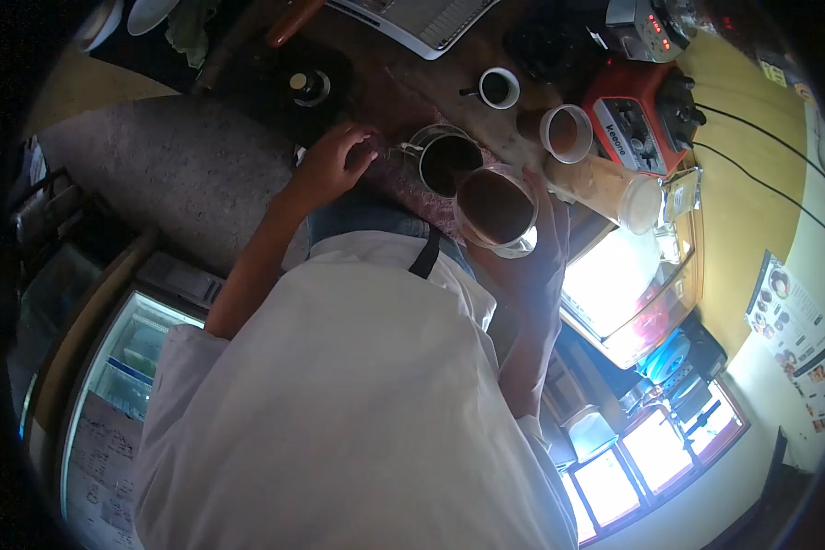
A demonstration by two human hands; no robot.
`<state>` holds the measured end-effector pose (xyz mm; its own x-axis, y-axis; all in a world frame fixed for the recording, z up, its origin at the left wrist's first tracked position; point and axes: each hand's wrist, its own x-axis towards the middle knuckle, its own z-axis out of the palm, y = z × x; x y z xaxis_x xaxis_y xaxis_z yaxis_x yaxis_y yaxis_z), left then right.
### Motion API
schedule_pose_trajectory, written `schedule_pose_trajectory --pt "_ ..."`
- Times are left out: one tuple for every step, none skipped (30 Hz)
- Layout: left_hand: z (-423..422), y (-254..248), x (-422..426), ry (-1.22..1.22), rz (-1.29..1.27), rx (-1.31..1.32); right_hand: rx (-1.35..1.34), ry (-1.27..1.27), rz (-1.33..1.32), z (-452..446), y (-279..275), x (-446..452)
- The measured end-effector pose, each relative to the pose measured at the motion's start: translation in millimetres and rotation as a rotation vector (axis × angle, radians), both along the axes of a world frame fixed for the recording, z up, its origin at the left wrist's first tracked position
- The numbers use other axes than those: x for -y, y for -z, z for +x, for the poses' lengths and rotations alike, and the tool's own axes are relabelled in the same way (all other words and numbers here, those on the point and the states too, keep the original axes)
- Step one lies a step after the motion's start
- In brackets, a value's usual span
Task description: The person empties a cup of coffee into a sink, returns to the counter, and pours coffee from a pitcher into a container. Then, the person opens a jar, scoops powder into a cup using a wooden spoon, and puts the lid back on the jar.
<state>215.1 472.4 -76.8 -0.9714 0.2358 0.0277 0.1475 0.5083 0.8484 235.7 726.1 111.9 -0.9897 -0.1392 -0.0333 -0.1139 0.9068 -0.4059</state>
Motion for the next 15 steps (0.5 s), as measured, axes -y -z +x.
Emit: schedule_pose_trajectory --pt "1.3 2.2 -0.1 0.005 -0.028 0.009 0.01 0.039 -0.032 2.0 1.8 0.5" --pt "2.8 5.5 -0.7 0.008 -0.056 0.018 0.018 0.077 -0.064 3.3 3.2 0.5" --pt "2.3 5.0 -0.7 0.011 -0.084 0.026 0.025 0.066 -0.06 3.5 3.2 -1.5" --pt "1.9 4.1 -1.1 0.017 -0.103 0.026 0.031 0.054 -0.056 3.0 2.8 -5.2" --pt "2.3 2.6 -2.0 0.023 -0.123 0.026 0.037 0.042 -0.053 2.3 2.6 -6.8" --pt "2.8 0.8 -2.4 0.029 -0.143 0.028 0.043 0.055 -0.044 2.0 2.3 -5.7" --pt "2.8 0.7 -2.5 0.027 -0.152 0.022 0.049 0.069 -0.036 1.5 2.4 -4.2" --pt "3.9 0.6 -2.9 0.027 -0.161 0.017 0.058 0.084 -0.026 2.1 2.0 -3.1" --pt "4.8 0.9 -3.3 0.026 -0.169 0.012 0.056 0.084 -0.026 2.3 1.8 -2.6" --pt "4.9 1.9 -3.1 0.032 -0.159 0.011 0.053 0.083 -0.026 1.9 1.8 -2.2" --pt "4.6 3.3 -2.6 0.037 -0.15 0.009 0.05 0.083 -0.027 1.5 1.9 -2.0" --pt "4.1 3.6 -2.2 0.042 -0.141 0.006 0.044 0.078 -0.026 1.2 2.4 -2.3" --pt "4.2 3.3 -1.9 0.047 -0.142 0.012 0.038 0.073 -0.025 1.4 3.2 -2.8" --pt "4.4 2.2 -1.7 0.052 -0.142 0.017 0.033 0.067 -0.023 1.5 3.3 -3.1" --pt "3.4 1.2 -1.6 0.057 -0.142 0.021 0.032 0.067 -0.021 1.0 2.3 -3.0"
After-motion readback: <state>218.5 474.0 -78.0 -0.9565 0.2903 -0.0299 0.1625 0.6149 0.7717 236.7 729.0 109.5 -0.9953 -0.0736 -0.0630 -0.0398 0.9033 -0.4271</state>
